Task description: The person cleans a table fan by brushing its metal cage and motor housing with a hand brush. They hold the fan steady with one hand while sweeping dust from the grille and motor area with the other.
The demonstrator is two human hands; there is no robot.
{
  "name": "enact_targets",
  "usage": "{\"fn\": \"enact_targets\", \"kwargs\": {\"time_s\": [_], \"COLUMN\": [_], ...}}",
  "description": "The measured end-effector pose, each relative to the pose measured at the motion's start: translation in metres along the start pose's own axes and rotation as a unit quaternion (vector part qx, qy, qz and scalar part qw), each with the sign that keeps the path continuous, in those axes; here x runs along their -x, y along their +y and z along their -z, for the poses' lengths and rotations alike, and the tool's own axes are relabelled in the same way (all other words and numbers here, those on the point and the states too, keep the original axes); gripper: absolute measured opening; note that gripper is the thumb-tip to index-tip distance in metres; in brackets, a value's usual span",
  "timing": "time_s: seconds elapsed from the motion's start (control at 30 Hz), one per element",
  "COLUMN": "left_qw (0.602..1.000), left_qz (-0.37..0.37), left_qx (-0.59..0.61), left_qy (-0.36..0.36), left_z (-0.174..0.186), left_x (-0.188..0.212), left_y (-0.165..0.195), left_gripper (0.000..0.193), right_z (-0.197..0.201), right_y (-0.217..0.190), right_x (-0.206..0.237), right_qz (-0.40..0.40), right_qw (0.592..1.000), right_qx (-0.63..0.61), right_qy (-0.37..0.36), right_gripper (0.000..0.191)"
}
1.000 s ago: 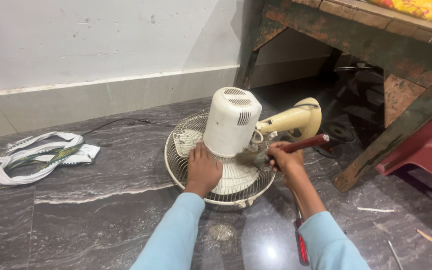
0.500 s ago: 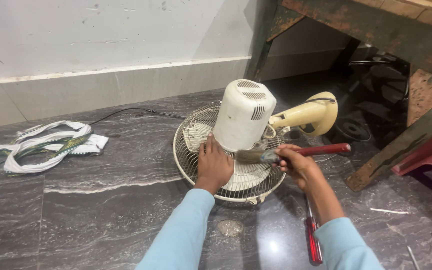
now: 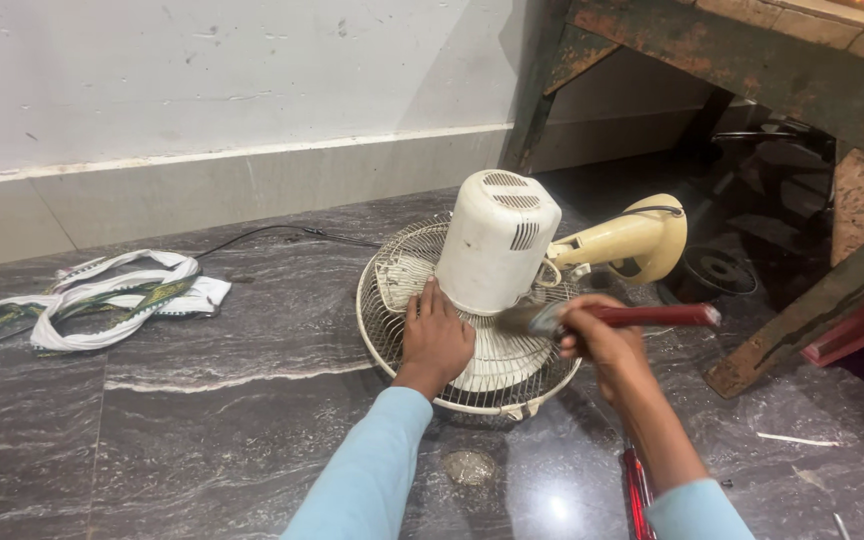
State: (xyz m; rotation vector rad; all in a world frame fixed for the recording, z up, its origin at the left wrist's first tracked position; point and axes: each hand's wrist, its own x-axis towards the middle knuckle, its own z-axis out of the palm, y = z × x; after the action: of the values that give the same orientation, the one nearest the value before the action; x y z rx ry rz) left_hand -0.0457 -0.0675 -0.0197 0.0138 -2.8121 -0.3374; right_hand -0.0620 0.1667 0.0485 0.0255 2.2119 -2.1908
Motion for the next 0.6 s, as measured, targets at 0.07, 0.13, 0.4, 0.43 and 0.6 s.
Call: {"fn": "enact_targets", "kwargs": {"time_s": [0.07, 0.13, 0.4, 0.43, 0.6], "left_qw": [1.0, 1.0, 0.999, 0.999, 0.998], "left_qz": [-0.011, -0.018, -0.022, -0.026, -0.031], "left_qx": [0.001, 0.001, 0.041, 0.043, 0.041], "left_qy": [-0.006, -0.015, -0.02, -0.006, 0.033], "left_z": [0.0, 0.001, -0.006, -0.007, -0.008], "left_x": [-0.003, -0.005, -0.005, -0.005, -0.005], "left_y": [-0.002, -0.004, -0.01, -0.01, -0.01], "left_gripper": [0.072, 0.073, 0.07, 0.07, 0.072], "right_z": [0.009, 0.016, -0.001, -0.01, -0.051], "right_y": [0.005, 0.01, 0.038, 0.04, 0.039], "right_x": [-0.013, -0.022, -0.006, -0.003, 0.02], "right_qz": [-0.003, 0.013, 0.236, 0.256, 0.325], "right_qw": [0.999, 0.998, 0.958, 0.952, 0.923], "right_qx": [-0.054, -0.054, 0.089, 0.089, 0.18], "right_qy": [0.006, 0.034, 0.136, 0.141, 0.102], "right_gripper": [0.012, 0.013, 0.012, 0.013, 0.006]}}
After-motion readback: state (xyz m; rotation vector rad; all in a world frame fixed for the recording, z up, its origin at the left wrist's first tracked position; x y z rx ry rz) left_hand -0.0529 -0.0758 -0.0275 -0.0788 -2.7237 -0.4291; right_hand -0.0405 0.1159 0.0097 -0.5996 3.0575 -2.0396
